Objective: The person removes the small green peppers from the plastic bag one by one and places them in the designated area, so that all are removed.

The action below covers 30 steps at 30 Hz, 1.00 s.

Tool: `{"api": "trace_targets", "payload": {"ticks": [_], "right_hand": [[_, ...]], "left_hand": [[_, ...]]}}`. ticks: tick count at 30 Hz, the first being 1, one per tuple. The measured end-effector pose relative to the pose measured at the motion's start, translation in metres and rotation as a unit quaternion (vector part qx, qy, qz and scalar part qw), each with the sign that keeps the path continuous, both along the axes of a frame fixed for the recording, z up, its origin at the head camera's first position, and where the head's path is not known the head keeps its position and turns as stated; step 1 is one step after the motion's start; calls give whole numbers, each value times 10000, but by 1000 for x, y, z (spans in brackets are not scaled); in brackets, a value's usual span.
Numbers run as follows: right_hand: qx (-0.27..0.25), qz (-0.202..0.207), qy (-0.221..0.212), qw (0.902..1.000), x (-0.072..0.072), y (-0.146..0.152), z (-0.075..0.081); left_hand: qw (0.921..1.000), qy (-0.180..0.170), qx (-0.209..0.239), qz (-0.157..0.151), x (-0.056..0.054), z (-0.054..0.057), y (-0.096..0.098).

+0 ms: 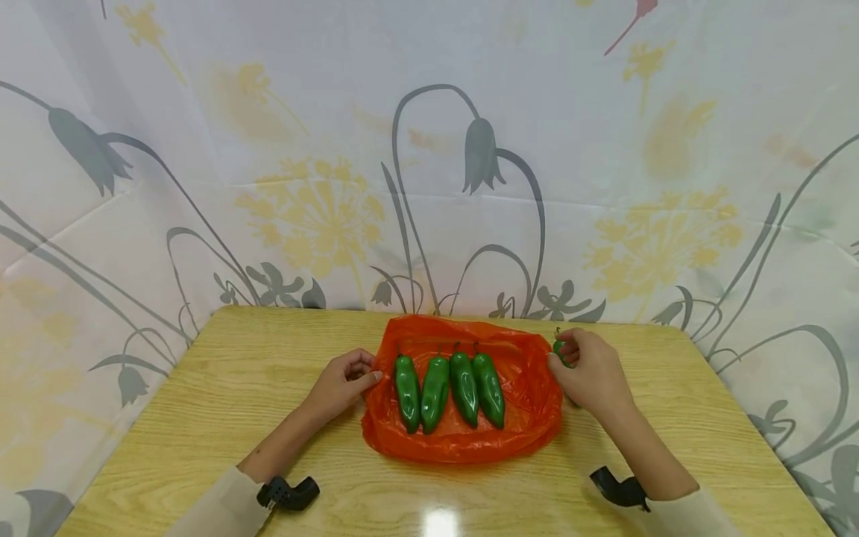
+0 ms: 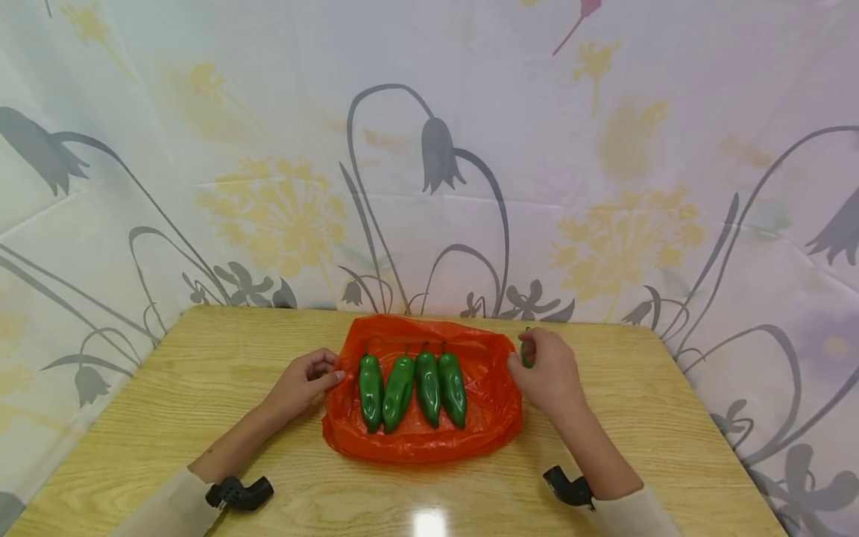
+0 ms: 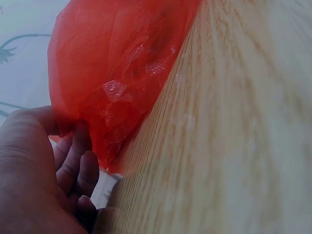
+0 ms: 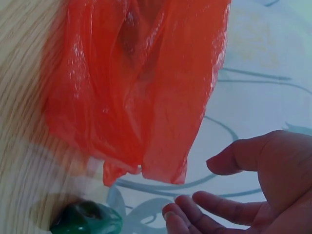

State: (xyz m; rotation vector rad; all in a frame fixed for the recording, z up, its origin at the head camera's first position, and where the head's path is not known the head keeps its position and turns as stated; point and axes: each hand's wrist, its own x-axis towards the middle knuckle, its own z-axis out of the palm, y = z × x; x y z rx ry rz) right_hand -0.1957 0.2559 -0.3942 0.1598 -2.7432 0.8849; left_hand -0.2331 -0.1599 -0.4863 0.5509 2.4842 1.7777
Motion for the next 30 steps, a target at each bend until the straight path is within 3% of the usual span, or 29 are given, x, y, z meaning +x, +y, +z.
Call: {"api": "trace_targets", "payload": {"ticks": [8, 20, 30], "right_hand": [[-316, 269, 348, 9985, 3, -11, -4], [-279, 782, 1007, 9914, 3, -27, -15], [-79, 1221, 1112, 9862, 5, -38, -27]], "left_hand": [[10000, 31, -12, -64, 0, 0, 0], [10000, 85, 8, -45, 1, 2, 0], [10000, 77, 8, -42, 1, 1, 1]]}}
